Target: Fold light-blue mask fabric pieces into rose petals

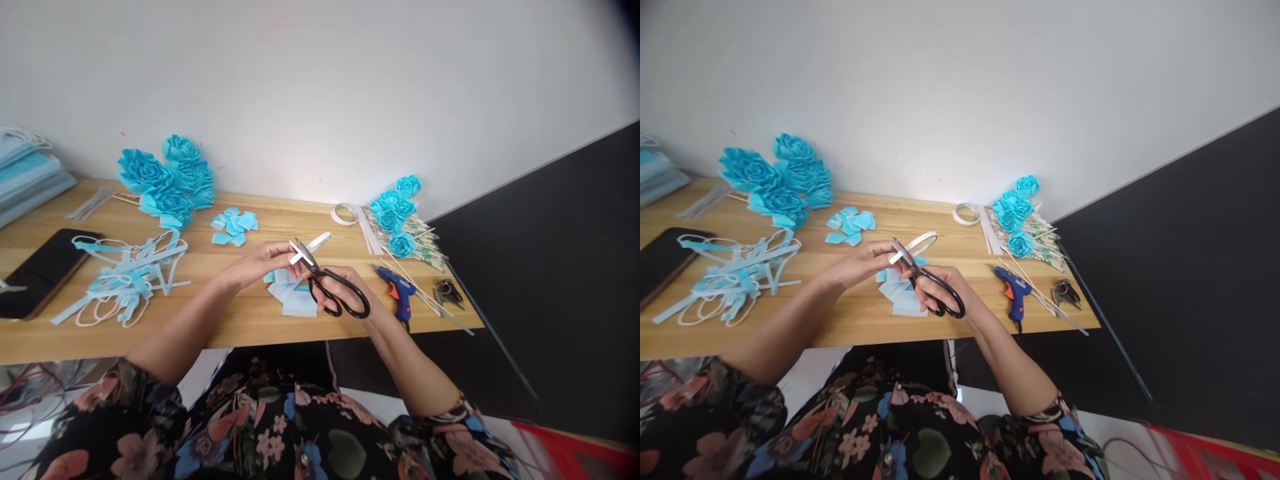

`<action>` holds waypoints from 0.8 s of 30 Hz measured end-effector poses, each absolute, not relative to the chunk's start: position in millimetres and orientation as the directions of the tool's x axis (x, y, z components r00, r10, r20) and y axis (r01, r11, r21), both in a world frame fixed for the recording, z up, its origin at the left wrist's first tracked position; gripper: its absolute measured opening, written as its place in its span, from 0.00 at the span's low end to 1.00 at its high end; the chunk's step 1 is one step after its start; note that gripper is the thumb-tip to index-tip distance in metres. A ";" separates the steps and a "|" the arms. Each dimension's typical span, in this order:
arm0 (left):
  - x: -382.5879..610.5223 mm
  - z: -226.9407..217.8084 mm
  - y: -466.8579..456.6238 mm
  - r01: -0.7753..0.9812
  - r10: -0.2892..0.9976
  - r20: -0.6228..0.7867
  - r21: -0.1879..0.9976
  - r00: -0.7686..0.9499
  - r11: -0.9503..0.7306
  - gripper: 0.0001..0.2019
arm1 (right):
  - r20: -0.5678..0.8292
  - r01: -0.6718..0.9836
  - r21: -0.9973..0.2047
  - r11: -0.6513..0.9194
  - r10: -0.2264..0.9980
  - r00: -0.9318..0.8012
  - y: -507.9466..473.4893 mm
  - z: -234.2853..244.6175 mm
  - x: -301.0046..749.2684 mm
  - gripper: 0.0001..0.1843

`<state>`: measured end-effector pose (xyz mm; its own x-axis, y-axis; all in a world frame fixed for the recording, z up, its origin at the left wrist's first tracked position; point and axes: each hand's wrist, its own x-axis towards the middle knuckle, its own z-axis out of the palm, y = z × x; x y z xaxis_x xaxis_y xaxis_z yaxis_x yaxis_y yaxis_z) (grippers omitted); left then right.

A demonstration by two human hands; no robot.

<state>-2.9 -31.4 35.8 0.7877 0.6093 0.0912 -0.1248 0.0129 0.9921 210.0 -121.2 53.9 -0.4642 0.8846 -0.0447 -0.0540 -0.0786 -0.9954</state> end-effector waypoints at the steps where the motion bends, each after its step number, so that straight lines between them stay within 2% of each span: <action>1: -3.5 36.7 -31.3 -0.127 0.604 0.093 0.992 0.792 0.014 0.18 | -0.053 -0.051 -0.995 -0.085 0.891 -0.451 -121.8 55.0 209.9 0.26; 5: -4.9 34.3 -30.0 -0.137 0.617 0.105 0.991 0.780 0.004 0.19 | -0.088 -0.028 -0.994 -0.110 0.903 -0.420 -124.1 58.5 208.1 0.26; 9: -3.0 24.0 -27.7 -0.116 0.700 0.087 0.993 0.709 -0.006 0.18 | -0.116 0.030 -0.993 -0.114 0.901 -0.419 -127.3 56.1 201.8 0.29; 14: 1.4 18.1 -25.9 -0.184 0.778 0.067 0.981 0.625 0.064 0.17 | -0.198 0.140 -0.979 -0.145 0.831 -0.520 -133.8 49.0 193.7 0.30; 19: 3.3 23.6 -28.2 -0.284 0.770 0.083 0.950 0.632 0.131 0.18 | -0.110 0.081 -0.994 -0.078 0.828 -0.550 -137.1 49.1 204.0 0.36; 24: 4.3 25.0 -31.2 -0.327 0.744 0.108 0.932 0.660 0.155 0.22 | -0.107 0.082 -0.994 -0.077 0.869 -0.483 -136.1 54.3 214.7 0.36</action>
<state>4.3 -31.2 25.0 0.6599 0.7436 0.1083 -0.3274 0.1548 0.9321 214.7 -136.1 54.3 -0.4832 0.8689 -0.1073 0.0823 -0.0770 -0.9936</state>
